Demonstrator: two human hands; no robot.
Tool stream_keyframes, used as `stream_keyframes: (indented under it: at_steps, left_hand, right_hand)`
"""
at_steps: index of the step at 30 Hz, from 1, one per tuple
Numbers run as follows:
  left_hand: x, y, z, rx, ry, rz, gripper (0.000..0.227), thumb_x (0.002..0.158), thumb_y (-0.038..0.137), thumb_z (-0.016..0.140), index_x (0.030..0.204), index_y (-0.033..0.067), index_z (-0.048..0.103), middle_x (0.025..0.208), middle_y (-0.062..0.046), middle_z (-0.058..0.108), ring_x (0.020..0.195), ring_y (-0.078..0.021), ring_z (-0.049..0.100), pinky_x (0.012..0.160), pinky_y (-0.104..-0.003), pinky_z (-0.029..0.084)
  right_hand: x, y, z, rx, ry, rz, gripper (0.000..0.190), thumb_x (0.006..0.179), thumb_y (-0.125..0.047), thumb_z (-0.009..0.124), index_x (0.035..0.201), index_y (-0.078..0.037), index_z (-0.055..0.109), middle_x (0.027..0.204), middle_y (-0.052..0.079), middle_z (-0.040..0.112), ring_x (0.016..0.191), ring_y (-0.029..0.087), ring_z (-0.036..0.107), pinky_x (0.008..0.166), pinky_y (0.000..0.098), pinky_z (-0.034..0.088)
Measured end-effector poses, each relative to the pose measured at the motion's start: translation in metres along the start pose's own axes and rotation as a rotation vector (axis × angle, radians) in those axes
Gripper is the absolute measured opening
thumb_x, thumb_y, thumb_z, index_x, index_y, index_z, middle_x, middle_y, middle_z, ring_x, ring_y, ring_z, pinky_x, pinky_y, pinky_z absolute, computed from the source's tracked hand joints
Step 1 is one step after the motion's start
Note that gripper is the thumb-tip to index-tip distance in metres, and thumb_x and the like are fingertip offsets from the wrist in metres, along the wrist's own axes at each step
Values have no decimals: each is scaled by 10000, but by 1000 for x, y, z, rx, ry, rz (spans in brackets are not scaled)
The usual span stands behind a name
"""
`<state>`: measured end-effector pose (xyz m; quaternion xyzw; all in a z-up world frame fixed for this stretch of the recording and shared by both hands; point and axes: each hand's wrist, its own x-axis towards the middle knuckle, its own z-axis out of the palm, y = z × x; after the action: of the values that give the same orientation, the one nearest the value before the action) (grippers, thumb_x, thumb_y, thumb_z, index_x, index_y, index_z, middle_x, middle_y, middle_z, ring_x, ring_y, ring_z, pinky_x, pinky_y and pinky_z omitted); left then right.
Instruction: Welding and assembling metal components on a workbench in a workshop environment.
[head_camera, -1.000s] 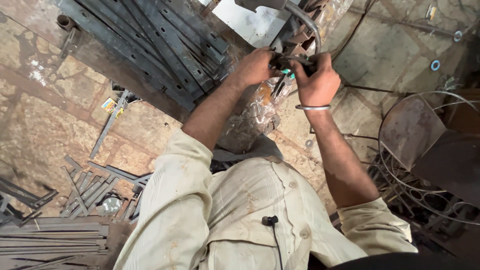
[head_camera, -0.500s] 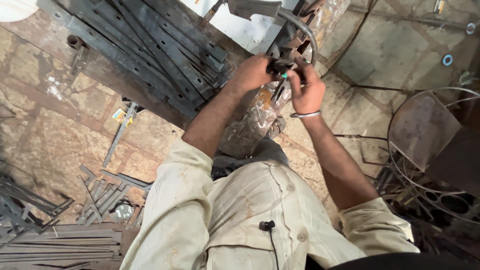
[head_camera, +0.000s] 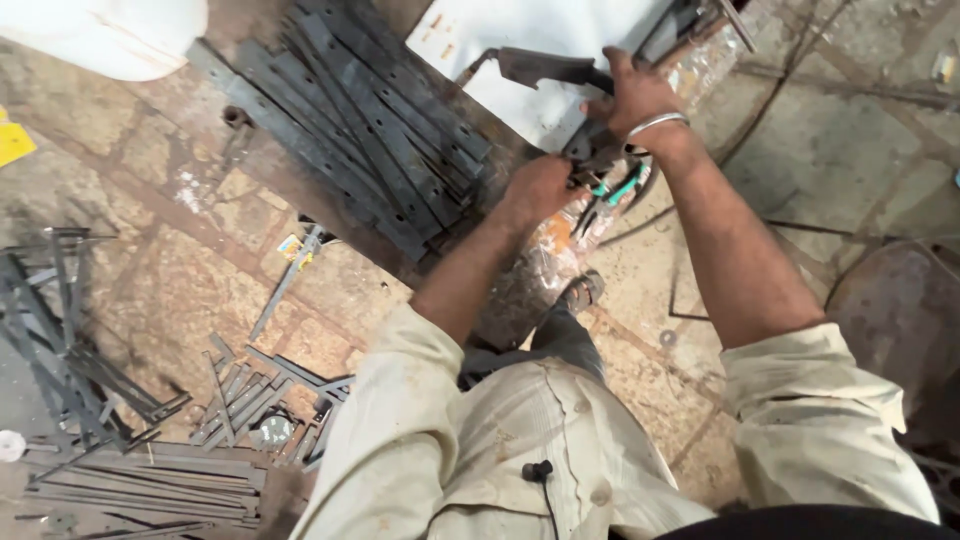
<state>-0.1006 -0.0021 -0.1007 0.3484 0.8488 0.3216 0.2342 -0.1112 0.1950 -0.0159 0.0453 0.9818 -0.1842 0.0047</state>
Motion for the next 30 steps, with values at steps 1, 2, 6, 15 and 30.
stream_keyframes:
  at_steps: [1,2,6,15,30]
  left_hand:
    - [2,-4,7,9,12,-8,500,784,484,812,1011,47,728,1033,-193,718,993,-390,689,835,-499,539]
    - [4,-8,15,18,50,5,488,788,481,809,1003,49,730,1033,-194,718,995,-390,687,832,-498,541]
    - [12,-16,30,62,69,7,467,801,482,798,972,53,735,1035,-185,724,1009,-381,689,851,-487,550]
    - [3,-8,14,28,-21,-15,482,796,490,796,973,47,728,1024,-180,719,994,-365,699,849,-482,550]
    - [24,-23,2,109,-16,142,637,747,581,867,891,-24,725,891,-246,707,869,-415,703,766,-495,538]
  right_hand:
    - [10,2,7,6,5,-15,704,910,-370,824,1427,-4,515,1136,293,686,1052,473,649,881,515,509]
    - [18,5,13,22,-84,39,749,886,-367,830,1450,-14,484,1145,306,668,1060,480,635,881,522,496]
    - [39,28,38,111,-238,193,588,885,-328,804,1339,-41,564,1150,275,684,1077,440,646,898,520,496]
    - [-21,13,-29,-15,174,-98,230,996,-213,783,1136,-46,708,1009,191,724,863,374,681,755,484,529]
    - [-344,-31,12,1348,598,506,703,1058,-522,623,1493,7,465,781,62,539,663,207,557,613,376,498]
